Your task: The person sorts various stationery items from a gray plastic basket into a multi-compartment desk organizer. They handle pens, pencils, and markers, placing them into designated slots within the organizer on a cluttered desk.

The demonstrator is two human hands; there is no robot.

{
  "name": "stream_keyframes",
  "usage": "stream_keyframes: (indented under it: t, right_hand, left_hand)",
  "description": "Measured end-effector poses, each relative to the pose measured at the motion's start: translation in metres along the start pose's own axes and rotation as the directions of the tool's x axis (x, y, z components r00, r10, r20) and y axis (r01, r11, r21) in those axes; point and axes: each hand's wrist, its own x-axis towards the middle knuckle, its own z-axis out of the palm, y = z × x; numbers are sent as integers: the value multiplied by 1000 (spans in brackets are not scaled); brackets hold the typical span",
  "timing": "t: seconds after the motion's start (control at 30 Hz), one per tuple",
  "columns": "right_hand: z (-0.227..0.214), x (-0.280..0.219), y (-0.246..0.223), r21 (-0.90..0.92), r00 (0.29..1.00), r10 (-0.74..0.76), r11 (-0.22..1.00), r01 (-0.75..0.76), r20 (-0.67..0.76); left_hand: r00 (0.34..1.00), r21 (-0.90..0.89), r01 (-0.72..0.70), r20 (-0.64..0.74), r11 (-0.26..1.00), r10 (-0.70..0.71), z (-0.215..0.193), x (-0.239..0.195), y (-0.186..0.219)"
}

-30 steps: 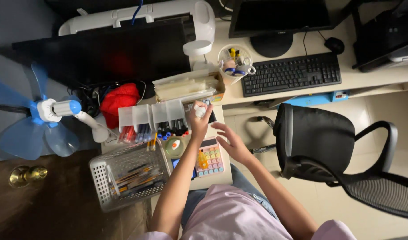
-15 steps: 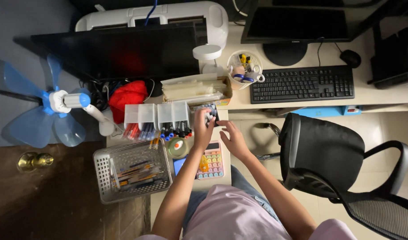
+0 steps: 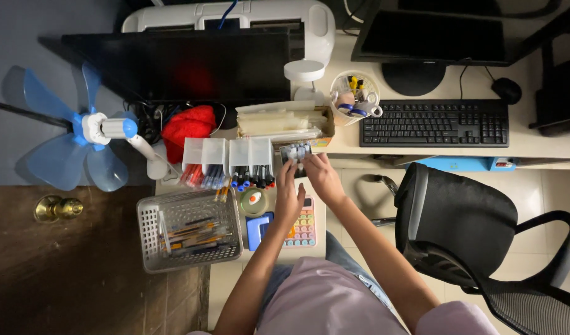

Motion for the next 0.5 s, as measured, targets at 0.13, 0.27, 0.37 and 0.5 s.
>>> stream_keyframes:
  t: [0.13, 0.27, 0.37, 0.5]
  right_hand:
    - [-8, 8, -6, 62, 999, 51, 997, -50, -7]
    - [-7, 0, -7, 261, 983, 176, 952, -159, -43]
    - [7, -11, 13, 297, 977, 211, 934, -200, -4]
    - [11, -4, 32, 405, 989, 83, 906, -125, 120]
  left_hand:
    - [998, 10, 41, 40, 999, -41, -1, 1, 5]
    - [999, 23, 34, 9, 999, -34, 2, 5, 4]
    - [1000, 55, -2, 15, 998, 1, 0, 14, 3]
    - [996, 151, -1, 92, 988, -13, -1, 30, 2]
